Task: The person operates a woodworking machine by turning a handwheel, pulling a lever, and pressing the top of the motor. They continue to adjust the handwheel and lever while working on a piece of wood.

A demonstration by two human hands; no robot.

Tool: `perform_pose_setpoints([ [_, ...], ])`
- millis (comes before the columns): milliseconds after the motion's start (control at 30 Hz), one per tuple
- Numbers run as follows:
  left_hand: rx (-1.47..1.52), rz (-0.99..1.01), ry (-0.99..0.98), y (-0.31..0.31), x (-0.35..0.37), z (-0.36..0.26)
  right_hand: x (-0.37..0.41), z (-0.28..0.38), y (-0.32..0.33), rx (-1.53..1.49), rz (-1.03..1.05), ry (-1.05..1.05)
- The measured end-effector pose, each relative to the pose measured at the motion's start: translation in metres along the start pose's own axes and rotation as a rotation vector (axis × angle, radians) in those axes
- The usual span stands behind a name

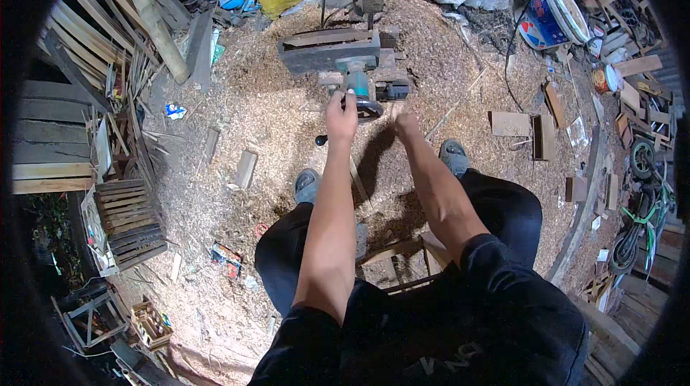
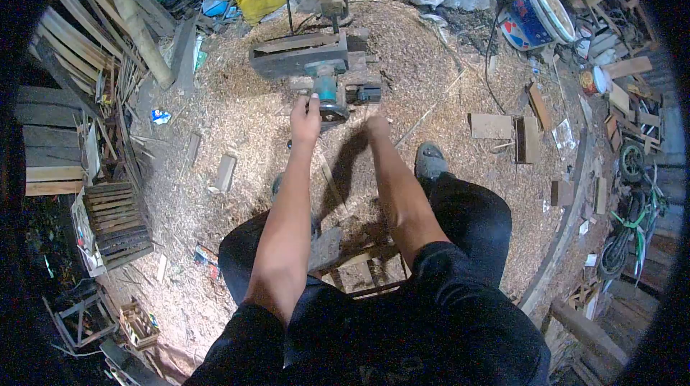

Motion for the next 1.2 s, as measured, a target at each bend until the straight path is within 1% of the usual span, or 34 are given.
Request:
perform_pose_setpoints([
  [33, 0.019, -0.02, -0.031, -0.001, -0.001, 0.003, 0.003, -0.022, -0.013, 0.128, 0.218, -0.211],
  [67, -0.013, -0.038, -0.086, 0.0, -0.001, -0.002, 0.011, -0.008, 0.003, -0.176, -0.046, -0.105],
  [133, -0.074, -0.078, -0.19, 0.002, 0.003, -0.01, 0.03, 0.043, 0.035, -0.133, -0.55, 0.394],
  [167, -0.02, -0.07, -0.137, 0.002, 0.005, -0.005, 0.049, 0.054, 0.043, -0.102, -0.793, 0.642],
  [200, 0.038, -0.061, -0.087, 0.0, 0.005, -0.002, 0.05, 0.052, 0.034, -0.093, -0.639, 0.726],
  [233, 0.096, -0.049, -0.041, -0.002, 0.003, -0.001, 0.034, 0.037, 0.022, -0.035, -0.29, 0.474],
  [300, 0.032, -0.04, -0.082, -0.002, 0.006, -0.004, 0.029, -0.015, -0.016, 0.064, 0.402, -0.047],
  [333, -0.003, -0.039, -0.103, 0.0, 0.006, -0.005, 0.025, -0.033, -0.016, -0.09, 0.175, -0.167],
  [400, -0.03, -0.046, -0.134, 0.002, 0.001, -0.01, 0.039, 0.015, 0.024, -0.026, -0.35, 0.317],
  [433, -0.022, -0.057, -0.129, 0.001, 0.004, -0.01, 0.06, 0.035, 0.046, 0.017, -0.604, 0.557],
  [467, -0.013, -0.068, -0.126, 0.0, 0.007, -0.011, 0.065, 0.048, 0.058, 0.063, -0.657, 0.723],
  [500, 0.033, -0.047, -0.07, -0.002, 0.008, -0.006, 0.037, 0.031, 0.028, 0.179, -0.304, 0.585],
  [567, 0.122, -0.005, 0.031, -0.004, 0.005, 0.001, -0.009, -0.045, -0.055, 0.382, 0.385, 0.276],
  [600, 0.034, -0.03, -0.035, 0.001, 0.011, -0.019, -0.003, -0.044, -0.043, 0.307, 0.313, 0.28],
  [633, 0.002, -0.053, -0.096, 0.003, 0.012, -0.024, 0.002, -0.045, -0.032, 0.232, 0.242, 0.289],
  [700, -0.055, -0.102, -0.219, 0.002, 0.009, -0.019, 0.025, -0.014, 0.027, -0.036, -0.129, 0.052],
  [733, -0.064, -0.091, -0.176, 0.002, 0.009, -0.018, 0.028, -0.003, 0.038, -0.248, -0.408, 0.348],
  [767, -0.037, -0.092, -0.178, 0.002, 0.012, -0.022, 0.015, -0.014, 0.004, 0.04, -0.143, 0.417],
  [800, -0.007, -0.091, -0.184, 0.002, 0.014, -0.029, 0.001, -0.038, -0.033, 0.327, 0.119, 0.475],
  [833, 0.025, -0.094, -0.189, 0.002, 0.018, -0.034, -0.002, -0.058, -0.056, 0.615, 0.388, 0.522],
  [867, 0.0, -0.069, -0.162, 0.003, 0.018, -0.032, 0.017, -0.062, -0.054, 0.679, 0.798, 0.403],
  [967, -0.132, -0.074, -0.27, 0.003, 0.014, -0.016, 0.008, -0.068, -0.02, 0.362, 0.252, 0.15],
  [1000, -0.181, -0.009, -0.186, 0.001, 0.013, -0.007, 0.016, -0.063, -0.009, 0.312, 0.229, 0.214],
  [1100, -0.113, -0.046, -0.357, 0.009, 0.031, -0.009, 0.03, -0.065, 0.013, 0.419, 0.258, 0.224],
  [1133, -0.115, -0.025, -0.332, 0.011, 0.033, -0.009, 0.032, -0.073, 0.02, 0.481, 0.388, 0.165],
  [1167, -0.118, -0.004, -0.308, 0.011, 0.035, 0.006, 0.035, -0.069, 0.033, 0.421, 0.412, 0.109],
  [1200, -0.122, 0.017, -0.287, 0.015, 0.037, 0.002, 0.037, -0.065, 0.044, 0.36, 0.434, 0.056],
])
Point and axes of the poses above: each hand's wrist, its own x-axis away from the middle knuckle, its own y-axis out of the back of the hand, z = x × y, the point moved 6 cm from there along -x, towards the middle knuckle, and after that the axes turned 6 degrees about x, right-handed, at the moved point
